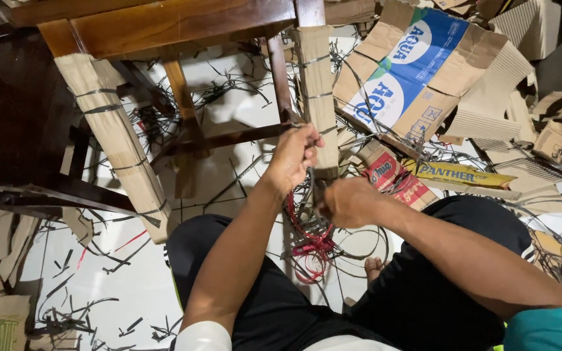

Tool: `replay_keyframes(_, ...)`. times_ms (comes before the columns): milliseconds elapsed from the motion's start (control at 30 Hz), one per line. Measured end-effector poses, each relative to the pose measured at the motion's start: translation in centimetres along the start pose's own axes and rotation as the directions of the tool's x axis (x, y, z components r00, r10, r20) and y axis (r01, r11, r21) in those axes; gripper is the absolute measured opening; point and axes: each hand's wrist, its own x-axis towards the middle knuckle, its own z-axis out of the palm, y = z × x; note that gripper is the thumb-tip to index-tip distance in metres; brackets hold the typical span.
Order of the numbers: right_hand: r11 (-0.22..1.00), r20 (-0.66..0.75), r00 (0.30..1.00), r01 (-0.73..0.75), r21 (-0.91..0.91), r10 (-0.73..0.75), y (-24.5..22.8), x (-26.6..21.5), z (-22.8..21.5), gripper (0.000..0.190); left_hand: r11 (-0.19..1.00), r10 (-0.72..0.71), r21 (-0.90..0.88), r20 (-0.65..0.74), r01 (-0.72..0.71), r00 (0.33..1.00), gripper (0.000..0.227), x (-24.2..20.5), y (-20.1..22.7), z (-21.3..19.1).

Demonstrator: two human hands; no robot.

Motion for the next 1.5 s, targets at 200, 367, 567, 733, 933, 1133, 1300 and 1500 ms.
replay_keyframes(200, 0.987, 0.172, 0.985, -0.032, 0.157, 0.004, -1.7, -3.1, -6.8, 0.044, 0.995, -0.034, -0.089, 0.013, 0.035, 0.999, 0.023, -0.2, 0.8, -0.4)
replay_keyframes(367, 0.776, -0.433, 0.900, 0.240, 0.583, 0.047, 1.1, -3.4, -8.2, 0.036, 0.993, -0.034, -0.116, 0.013, 0.036, 0.999, 0.024, 0.0, 0.7, -0.4)
replay_keyframes(567, 0.607, -0.076, 0.987, 0.149, 0.780, -0.144, 2.3, 0.9, -2.9, 0.026, 0.986, -0.048, -0.156, 0.035, 0.053, 0.998, 0.026, 1.5, 0.0, -0.8)
replay_keyframes(733, 0.540, 0.019, 0.987, 0.070, 0.839, -0.158, 1.7, 0.2, -4.3, 0.022, 0.983, -0.045, -0.175, 0.026, 0.049, 0.999, 0.027, 1.9, -0.4, -1.2)
replay_keyframes(933, 0.736, -0.095, 0.985, 0.173, 0.654, -0.147, 1.4, 0.4, -4.1, 0.013, 0.983, -0.049, -0.174, 0.013, 0.051, 0.999, 0.028, 2.4, -0.2, -1.5)
replay_keyframes(1133, 0.966, 0.208, 0.965, 0.112, 0.234, -0.162, -2.6, -2.6, -1.7, 0.024, 0.987, -0.019, -0.159, 0.008, 0.020, 1.000, 0.025, 1.4, 1.2, -1.5)
replay_keyframes(1300, 0.949, 0.387, 0.867, 0.298, 0.103, -0.314, -2.6, -3.8, -1.4, 0.017, 0.997, 0.005, 0.081, -0.010, -0.004, 1.000, 0.027, 0.8, 1.3, -1.1)
replay_keyframes(1500, 0.837, -0.389, 0.904, 0.070, 0.543, 0.177, 0.4, -2.1, -9.4, 0.028, 0.812, 0.273, 0.559, -0.105, -0.170, 0.956, 0.024, 1.6, -1.0, -1.0)
